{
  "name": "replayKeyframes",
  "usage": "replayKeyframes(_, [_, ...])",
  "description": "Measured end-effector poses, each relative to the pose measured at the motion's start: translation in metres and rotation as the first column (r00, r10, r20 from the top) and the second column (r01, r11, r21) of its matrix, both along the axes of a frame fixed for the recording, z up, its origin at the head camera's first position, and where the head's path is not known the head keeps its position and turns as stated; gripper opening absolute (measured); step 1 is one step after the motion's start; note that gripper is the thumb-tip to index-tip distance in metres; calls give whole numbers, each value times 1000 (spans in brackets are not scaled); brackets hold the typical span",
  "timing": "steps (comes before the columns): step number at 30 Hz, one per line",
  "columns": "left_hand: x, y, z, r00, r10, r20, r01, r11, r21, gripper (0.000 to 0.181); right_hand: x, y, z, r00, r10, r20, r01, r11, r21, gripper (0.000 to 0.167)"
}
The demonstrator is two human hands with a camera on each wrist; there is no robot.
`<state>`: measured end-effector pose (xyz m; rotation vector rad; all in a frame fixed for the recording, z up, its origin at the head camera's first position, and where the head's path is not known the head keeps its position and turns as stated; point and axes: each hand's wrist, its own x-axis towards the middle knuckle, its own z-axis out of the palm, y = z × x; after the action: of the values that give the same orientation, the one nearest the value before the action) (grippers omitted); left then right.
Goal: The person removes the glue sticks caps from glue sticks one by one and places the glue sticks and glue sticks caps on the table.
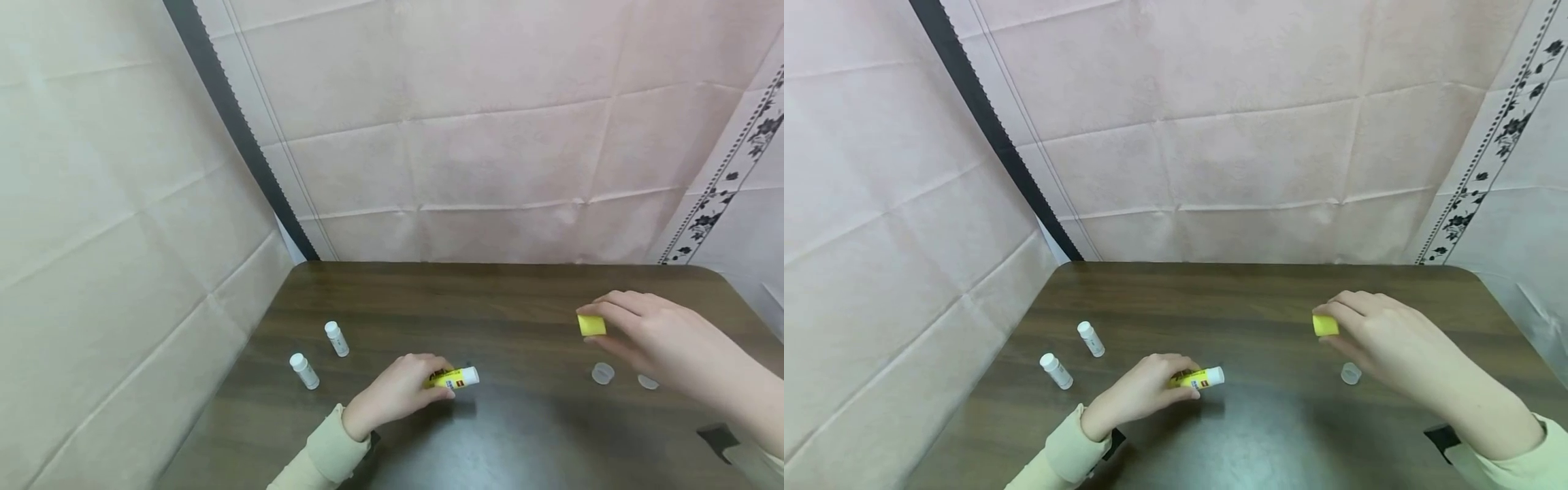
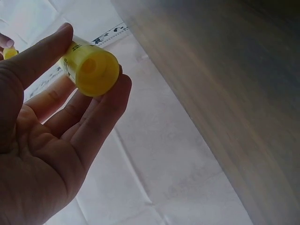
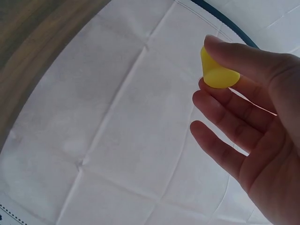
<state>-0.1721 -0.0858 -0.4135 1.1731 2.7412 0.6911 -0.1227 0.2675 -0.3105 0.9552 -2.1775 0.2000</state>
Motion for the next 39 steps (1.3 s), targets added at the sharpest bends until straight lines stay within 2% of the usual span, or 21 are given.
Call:
replayKeyframes(8, [0, -1, 3, 1000, -3, -27, 5, 999, 49, 30, 1, 9, -7, 999, -40, 19, 41, 996, -83, 62])
replayKeyframes(11, [1, -2, 3, 1000, -3, -31, 5, 997, 78, 30, 4, 16, -10, 995, -75, 72, 85, 987, -136, 62])
replayKeyframes(13, [1, -3, 3, 1000, -1, -29, 3, 996, 94, 31, 6, 23, -12, 988, -104, 117, 125, 975, -182, 50])
replayKeyframes(16, [1, -4, 2, 1000, -1, -30, 4, 994, 105, 31, 7, 34, -15, 981, -138, 138, 168, 955, -245, 50])
replayKeyframes(18, [1, -4, 1, 1000, 2, -26, 1, 994, 106, 32, 6, 41, -17, 980, -155, 121, 184, 939, -290, 55])
replayKeyframes(20, [1, -5, 0, 1000, 4, -18, -2, 994, 105, 33, 5, 48, -19, 982, -163, 96, 186, 926, -330, 71])
replayKeyframes(21, [1, -5, 0, 1000, 5, -15, -3, 995, 104, 33, 5, 52, -21, 982, -163, 96, 187, 917, -354, 74])
replayKeyframes(24, [1, -6, 0, 1000, 10, -1, -9, 994, 106, 33, 5, 62, -29, 986, -129, 110, 163, 891, -423, 78])
replayKeyframes(26, [1, -6, 0, 1000, 11, 1, -11, 994, 106, 33, 6, 68, -35, 986, -93, 135, 147, 870, -470, 61])
replayKeyframes(29, [0, -6, 1, 1000, 11, 0, -11, 994, 104, 32, 7, 78, -48, 983, -59, 174, 145, 831, -538, 26])
replayKeyframes(30, [0, -6, 0, 1000, 10, -2, -10, 995, 104, 32, 7, 81, -52, 981, -57, 184, 151, 820, -552, 23])
replayKeyframes(32, [0, -6, 0, 1000, 9, -2, -9, 994, 104, 32, 7, 87, -62, 978, -68, 195, 169, 808, -564, 27])
replayKeyframes(35, [-1, -7, 0, 1000, 9, 0, -9, 994, 110, 31, 7, 95, -80, 974, -86, 210, 191, 811, -553, 30])
replayKeyframes(37, [-1, -8, 0, 1000, 8, 0, -8, 994, 113, 31, 9, 98, -92, 966, -114, 233, 222, 827, -516, 35])
replayKeyframes(39, [-1, -8, 0, 1000, 8, 2, -8, 993, 115, 31, 11, 100, -104, 948, -153, 280, 272, 845, -460, 37])
